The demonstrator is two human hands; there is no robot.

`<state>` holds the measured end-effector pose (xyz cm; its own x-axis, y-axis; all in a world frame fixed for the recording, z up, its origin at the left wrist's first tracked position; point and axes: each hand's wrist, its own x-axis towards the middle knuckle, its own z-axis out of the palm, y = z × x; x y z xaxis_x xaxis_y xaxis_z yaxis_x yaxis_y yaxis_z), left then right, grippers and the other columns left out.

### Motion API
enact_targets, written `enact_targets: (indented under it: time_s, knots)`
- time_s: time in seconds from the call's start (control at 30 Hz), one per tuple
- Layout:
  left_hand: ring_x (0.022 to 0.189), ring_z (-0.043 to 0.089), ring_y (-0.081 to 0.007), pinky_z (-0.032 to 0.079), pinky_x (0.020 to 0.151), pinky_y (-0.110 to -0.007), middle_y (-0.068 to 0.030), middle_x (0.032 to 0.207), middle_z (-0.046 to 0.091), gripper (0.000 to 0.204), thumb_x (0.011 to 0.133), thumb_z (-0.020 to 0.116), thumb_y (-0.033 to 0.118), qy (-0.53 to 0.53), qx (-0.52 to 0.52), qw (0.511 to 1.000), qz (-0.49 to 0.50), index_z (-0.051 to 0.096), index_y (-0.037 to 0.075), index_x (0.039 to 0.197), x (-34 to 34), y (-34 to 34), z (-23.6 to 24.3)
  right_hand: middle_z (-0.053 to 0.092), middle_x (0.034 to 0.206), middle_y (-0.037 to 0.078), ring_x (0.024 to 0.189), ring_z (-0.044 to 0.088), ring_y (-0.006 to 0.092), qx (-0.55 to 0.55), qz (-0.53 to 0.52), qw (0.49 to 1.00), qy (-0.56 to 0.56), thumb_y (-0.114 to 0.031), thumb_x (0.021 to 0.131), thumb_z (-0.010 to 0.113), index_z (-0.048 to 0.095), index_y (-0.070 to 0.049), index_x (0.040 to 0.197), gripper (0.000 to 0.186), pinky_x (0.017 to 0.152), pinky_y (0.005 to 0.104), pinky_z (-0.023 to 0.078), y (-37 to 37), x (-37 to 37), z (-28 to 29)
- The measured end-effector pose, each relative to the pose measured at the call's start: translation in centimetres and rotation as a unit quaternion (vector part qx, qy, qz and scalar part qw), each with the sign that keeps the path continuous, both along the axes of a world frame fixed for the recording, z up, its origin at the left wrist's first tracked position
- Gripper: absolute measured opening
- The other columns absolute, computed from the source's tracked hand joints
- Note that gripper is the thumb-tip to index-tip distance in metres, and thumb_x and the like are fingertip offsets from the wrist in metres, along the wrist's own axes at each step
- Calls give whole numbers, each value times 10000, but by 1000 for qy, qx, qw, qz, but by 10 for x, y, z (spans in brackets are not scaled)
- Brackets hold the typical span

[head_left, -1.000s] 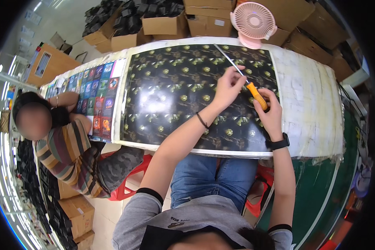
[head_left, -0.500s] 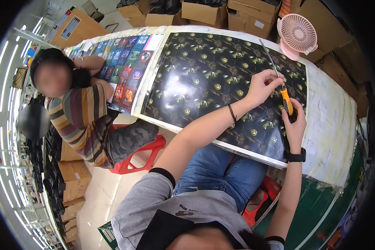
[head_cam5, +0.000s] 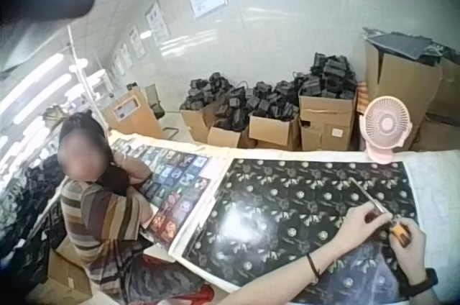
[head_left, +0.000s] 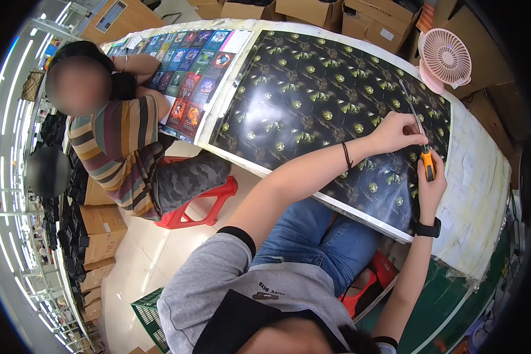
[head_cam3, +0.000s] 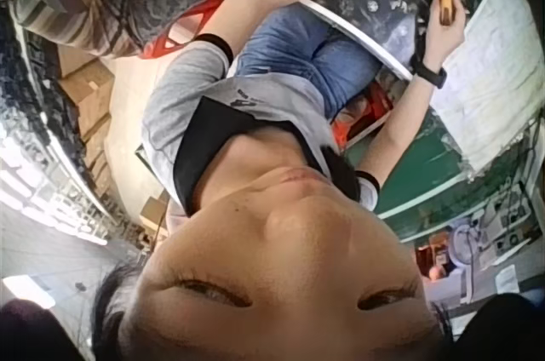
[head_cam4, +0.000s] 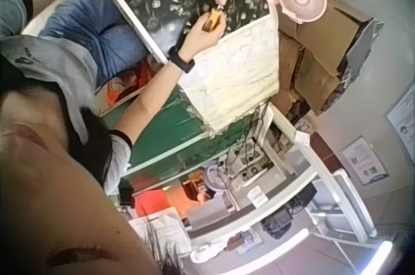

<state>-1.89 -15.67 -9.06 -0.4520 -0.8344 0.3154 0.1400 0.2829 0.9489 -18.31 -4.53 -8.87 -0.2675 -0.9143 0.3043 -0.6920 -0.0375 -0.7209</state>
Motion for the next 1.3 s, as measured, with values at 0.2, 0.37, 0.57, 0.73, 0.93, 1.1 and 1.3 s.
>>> enact_targets:
  time_s: [0.2,0.37,0.57,0.73,0.93,1.1,1.3]
  knots:
    - [674,647,-79,503,637,-224,-51,784,727,158,819,778,171,71,39,997,13,729,22,836,7,4,7,678,1143,99,1045,644,202,-39,18,999,-25,-87,868,720,625,-26,1201,352,956,312,475,-1,8,1]
    - [676,615,-55,485,628,-215,-25,826,726,131,828,766,155,73,-47,996,35,746,30,862,1,4,13,675,1148,93,1054,636,196,-52,8,998,-17,-86,871,719,629,-31,1201,346,958,311,476,1,4,5]
    - [681,613,-37,492,631,-217,-22,847,731,109,844,741,114,95,12,995,29,747,31,914,0,1,7,672,1153,85,1043,632,191,-67,18,997,-34,-78,876,714,632,-35,1191,328,943,306,480,0,7,7]
    - [690,621,-57,510,639,-217,-58,909,740,289,898,679,97,140,102,985,7,687,18,1176,-1,0,7,673,1147,78,1041,633,183,-61,18,996,-57,-73,876,713,635,-36,1186,321,923,301,486,1,6,6]
    - [730,594,-48,501,668,-206,-60,984,727,383,961,601,114,143,84,986,7,578,33,1334,-1,-5,5,681,1121,74,1014,642,177,-74,24,996,-41,-62,880,703,640,-33,1172,301,909,301,492,-1,6,6]
    - [702,609,-55,515,660,-216,-59,943,726,390,952,607,119,130,50,990,19,580,42,1333,-1,-4,6,684,1047,67,932,649,159,-87,20,994,-65,-31,874,694,653,-23,1108,238,869,289,502,-1,8,6]
    - [705,606,-56,514,704,-221,-44,929,720,459,945,606,120,112,39,993,28,525,54,1391,-1,-6,-1,657,924,30,766,613,93,-80,37,992,-94,20,880,660,666,-24,1015,143,718,230,497,0,4,0]
